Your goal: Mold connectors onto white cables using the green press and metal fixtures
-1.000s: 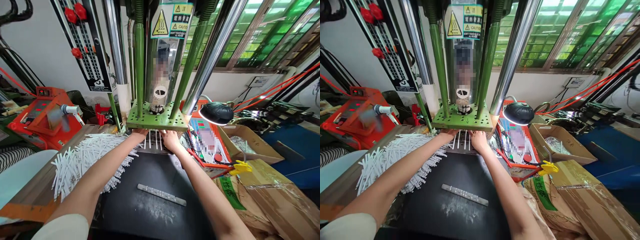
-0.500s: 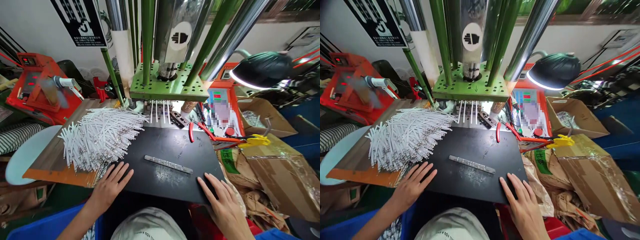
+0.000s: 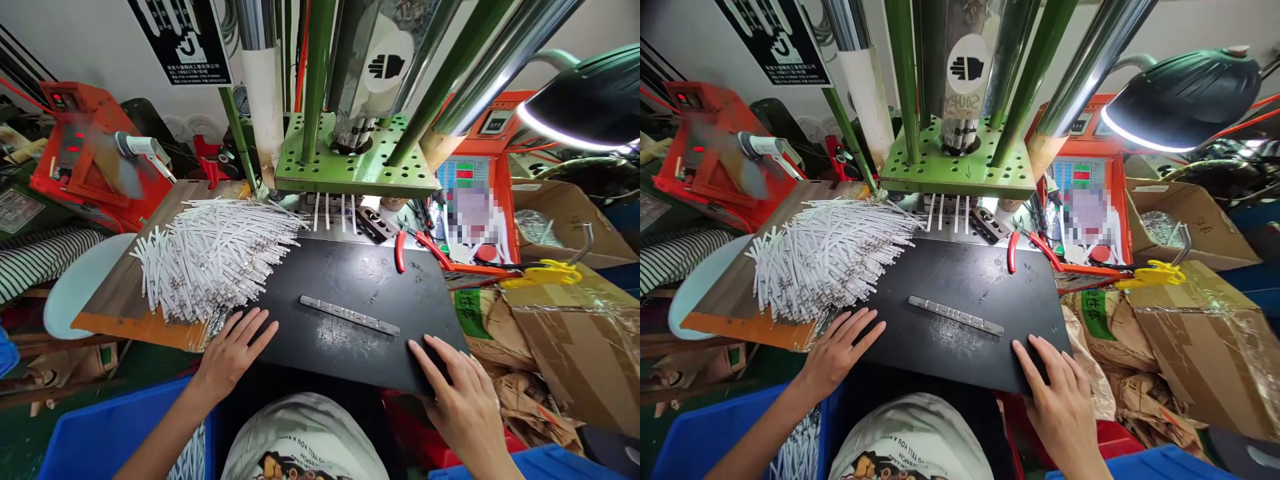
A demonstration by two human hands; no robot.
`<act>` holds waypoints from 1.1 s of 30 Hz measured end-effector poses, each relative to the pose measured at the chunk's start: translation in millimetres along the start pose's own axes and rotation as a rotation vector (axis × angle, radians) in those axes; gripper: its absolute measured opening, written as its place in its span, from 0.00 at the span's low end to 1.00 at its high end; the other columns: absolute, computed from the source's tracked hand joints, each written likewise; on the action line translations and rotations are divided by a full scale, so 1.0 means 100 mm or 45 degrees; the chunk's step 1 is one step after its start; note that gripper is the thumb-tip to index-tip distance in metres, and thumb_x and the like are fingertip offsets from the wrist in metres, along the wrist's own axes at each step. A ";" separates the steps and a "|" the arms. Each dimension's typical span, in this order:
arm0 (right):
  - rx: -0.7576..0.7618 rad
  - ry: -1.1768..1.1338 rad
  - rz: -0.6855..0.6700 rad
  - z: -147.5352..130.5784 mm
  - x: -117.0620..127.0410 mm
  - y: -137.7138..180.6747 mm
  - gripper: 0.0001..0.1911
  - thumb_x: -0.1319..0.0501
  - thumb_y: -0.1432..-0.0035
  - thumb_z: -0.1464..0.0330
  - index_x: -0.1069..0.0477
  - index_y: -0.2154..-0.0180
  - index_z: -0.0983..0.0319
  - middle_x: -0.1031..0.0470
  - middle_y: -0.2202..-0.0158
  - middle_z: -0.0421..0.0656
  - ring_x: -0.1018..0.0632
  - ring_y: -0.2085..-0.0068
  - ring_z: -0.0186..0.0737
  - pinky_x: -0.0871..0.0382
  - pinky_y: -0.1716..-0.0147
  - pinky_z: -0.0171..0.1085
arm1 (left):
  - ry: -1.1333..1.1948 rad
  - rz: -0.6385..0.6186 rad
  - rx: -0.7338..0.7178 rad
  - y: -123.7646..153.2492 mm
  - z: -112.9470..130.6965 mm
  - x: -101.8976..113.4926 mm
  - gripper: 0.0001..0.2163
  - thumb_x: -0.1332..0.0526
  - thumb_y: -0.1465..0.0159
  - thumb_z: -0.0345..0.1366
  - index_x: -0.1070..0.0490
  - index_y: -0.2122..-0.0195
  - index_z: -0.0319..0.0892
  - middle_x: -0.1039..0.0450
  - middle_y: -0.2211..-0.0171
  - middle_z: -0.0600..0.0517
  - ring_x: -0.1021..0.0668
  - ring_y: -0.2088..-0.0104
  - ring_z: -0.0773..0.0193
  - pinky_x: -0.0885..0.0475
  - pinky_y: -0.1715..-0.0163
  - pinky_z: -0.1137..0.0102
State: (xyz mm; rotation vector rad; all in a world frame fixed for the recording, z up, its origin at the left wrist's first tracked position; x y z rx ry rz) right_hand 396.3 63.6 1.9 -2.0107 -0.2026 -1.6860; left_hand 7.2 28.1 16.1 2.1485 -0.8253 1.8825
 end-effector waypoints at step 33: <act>0.439 -0.108 -0.451 -1.18 -0.17 -2.68 0.11 0.47 0.31 0.70 0.27 0.57 0.66 0.25 0.58 0.50 0.22 0.58 0.44 0.33 0.62 0.37 | -0.136 -0.103 0.056 -1.03 -0.40 0.40 0.09 0.47 0.35 0.21 0.33 0.65 0.41 0.28 0.63 0.50 0.27 0.59 0.56 0.38 0.58 0.58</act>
Point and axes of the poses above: each hand's wrist, its own y-axis away from the middle knuckle, its own x-axis out of the back of the hand, z = x × y, the point moved 3 cm from there along -y, towards the middle knuckle
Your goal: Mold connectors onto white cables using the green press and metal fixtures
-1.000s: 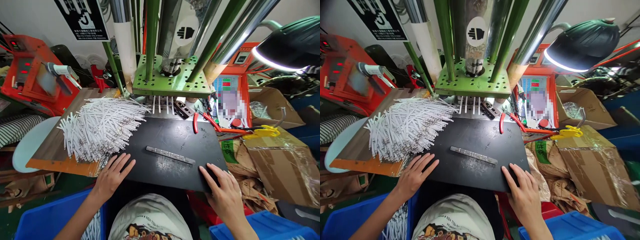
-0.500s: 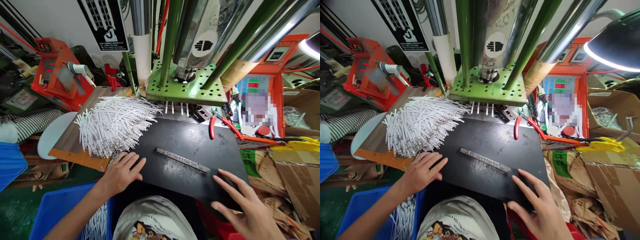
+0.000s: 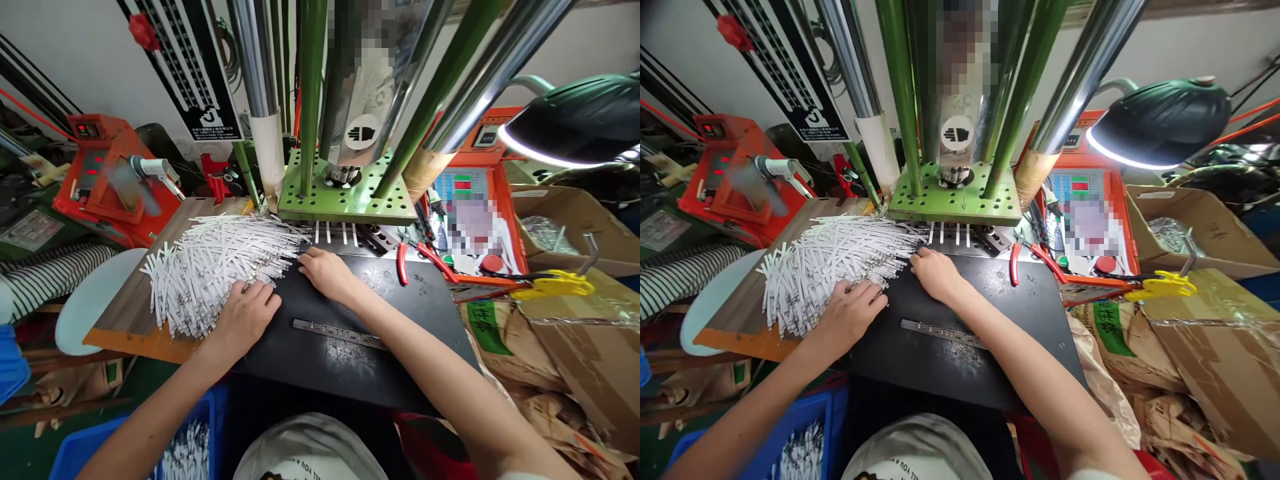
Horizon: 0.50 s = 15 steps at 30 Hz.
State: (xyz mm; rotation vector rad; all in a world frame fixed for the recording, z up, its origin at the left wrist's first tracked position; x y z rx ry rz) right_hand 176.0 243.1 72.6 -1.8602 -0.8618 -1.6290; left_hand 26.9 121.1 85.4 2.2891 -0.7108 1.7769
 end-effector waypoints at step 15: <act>-0.351 -0.525 0.289 0.17 -0.26 1.47 0.07 0.46 0.32 0.71 0.30 0.62 0.60 0.22 0.67 0.41 0.21 0.67 0.37 0.32 0.67 0.34 | 2.069 0.262 0.453 -0.19 0.51 -0.18 0.09 0.43 0.31 0.32 0.28 0.52 0.41 0.24 0.65 0.50 0.20 0.66 0.66 0.24 0.66 0.72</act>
Point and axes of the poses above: each hand's wrist, its own y-axis away from the middle knuckle, its own x-axis out of the back of the hand, z = x × y, the point moved 3 cm from there along -y, towards the middle knuckle
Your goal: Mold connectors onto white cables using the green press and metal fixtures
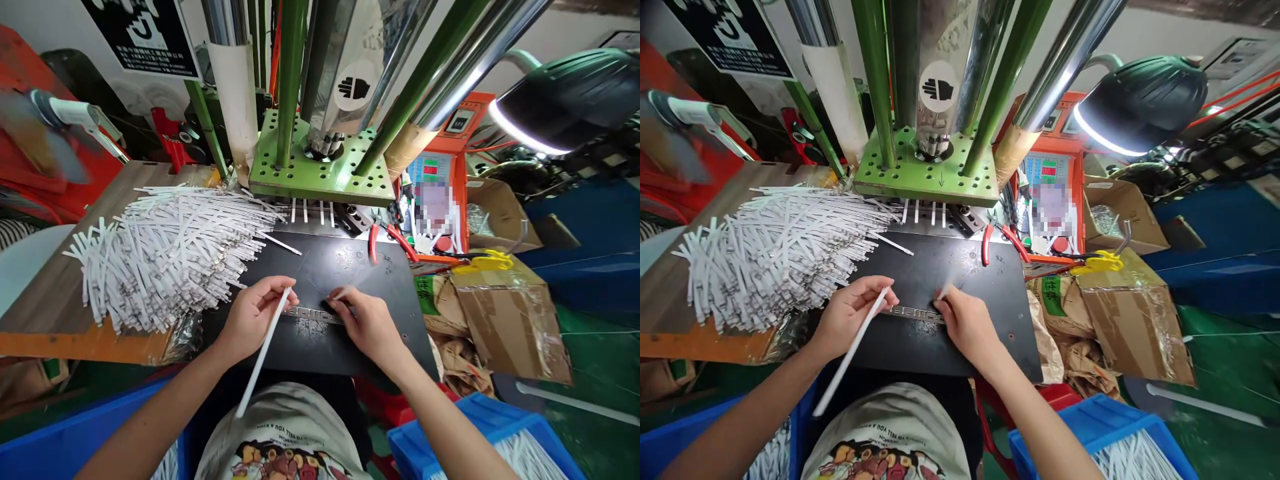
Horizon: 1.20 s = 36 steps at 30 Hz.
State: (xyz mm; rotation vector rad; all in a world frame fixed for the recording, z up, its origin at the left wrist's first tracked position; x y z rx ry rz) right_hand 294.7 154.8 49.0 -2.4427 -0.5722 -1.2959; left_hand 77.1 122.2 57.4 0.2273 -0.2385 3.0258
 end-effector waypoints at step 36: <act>-0.044 0.444 -0.244 -0.22 -0.14 -1.09 0.11 0.48 0.34 0.74 0.30 0.56 0.68 0.25 0.60 0.51 0.23 0.61 0.47 0.35 0.65 0.38 | -1.567 -0.275 -0.462 -0.04 0.08 0.31 0.09 0.49 0.30 0.27 0.32 0.66 0.41 0.27 0.69 0.50 0.24 0.67 0.60 0.32 0.57 0.61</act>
Point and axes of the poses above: each hand's wrist, its own y-axis away from the middle knuckle, its own x-axis out of the back of the hand, z = x × y, the point moved 3 cm from there along -y, towards the middle knuckle
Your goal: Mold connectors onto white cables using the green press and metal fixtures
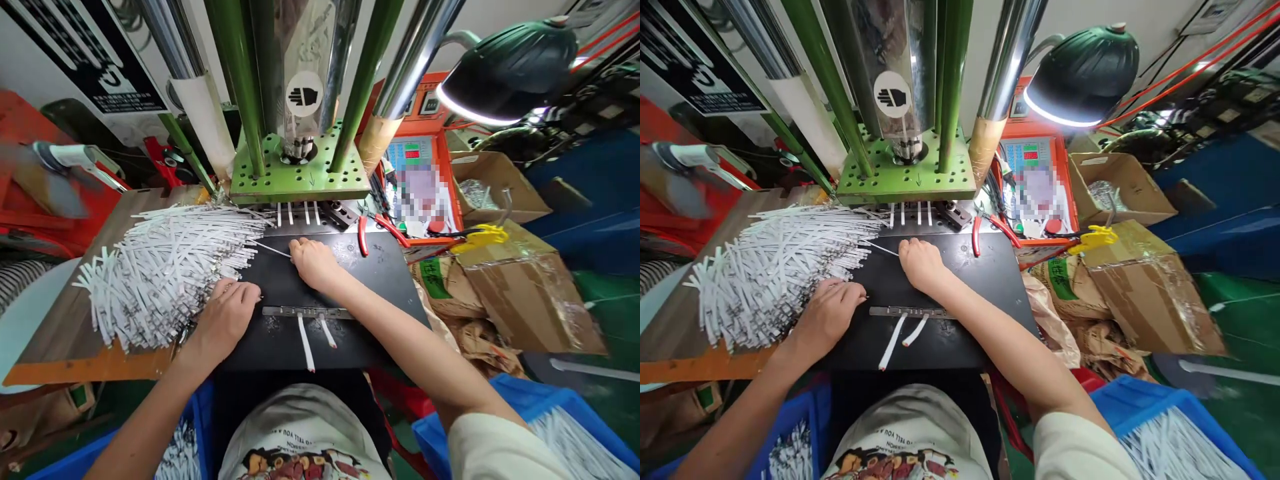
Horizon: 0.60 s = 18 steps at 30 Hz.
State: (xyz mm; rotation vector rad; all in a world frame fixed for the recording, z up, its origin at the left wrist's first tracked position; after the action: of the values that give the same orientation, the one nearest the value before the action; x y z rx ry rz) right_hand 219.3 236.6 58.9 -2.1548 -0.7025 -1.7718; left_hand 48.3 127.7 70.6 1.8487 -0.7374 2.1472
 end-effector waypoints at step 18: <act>0.197 -0.516 0.564 0.18 -0.29 1.47 0.08 0.46 0.34 0.74 0.29 0.59 0.60 0.22 0.60 0.46 0.23 0.59 0.41 0.28 0.59 0.42 | 1.004 0.332 0.197 -0.03 0.23 -0.22 0.08 0.40 0.33 0.29 0.22 0.57 0.44 0.24 0.61 0.50 0.21 0.64 0.68 0.24 0.65 0.74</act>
State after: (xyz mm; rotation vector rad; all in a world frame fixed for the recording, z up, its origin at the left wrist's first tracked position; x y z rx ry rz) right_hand 307.1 114.9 41.7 -2.3520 -0.3820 -1.0421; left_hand 73.5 122.7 52.3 0.8203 -0.6449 2.8486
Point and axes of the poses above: each hand's wrist, its own y-axis away from the middle knuckle, its own x-axis out of the back of the hand, z = x × y, the point moved 3 cm from there along -y, towards the middle knuckle
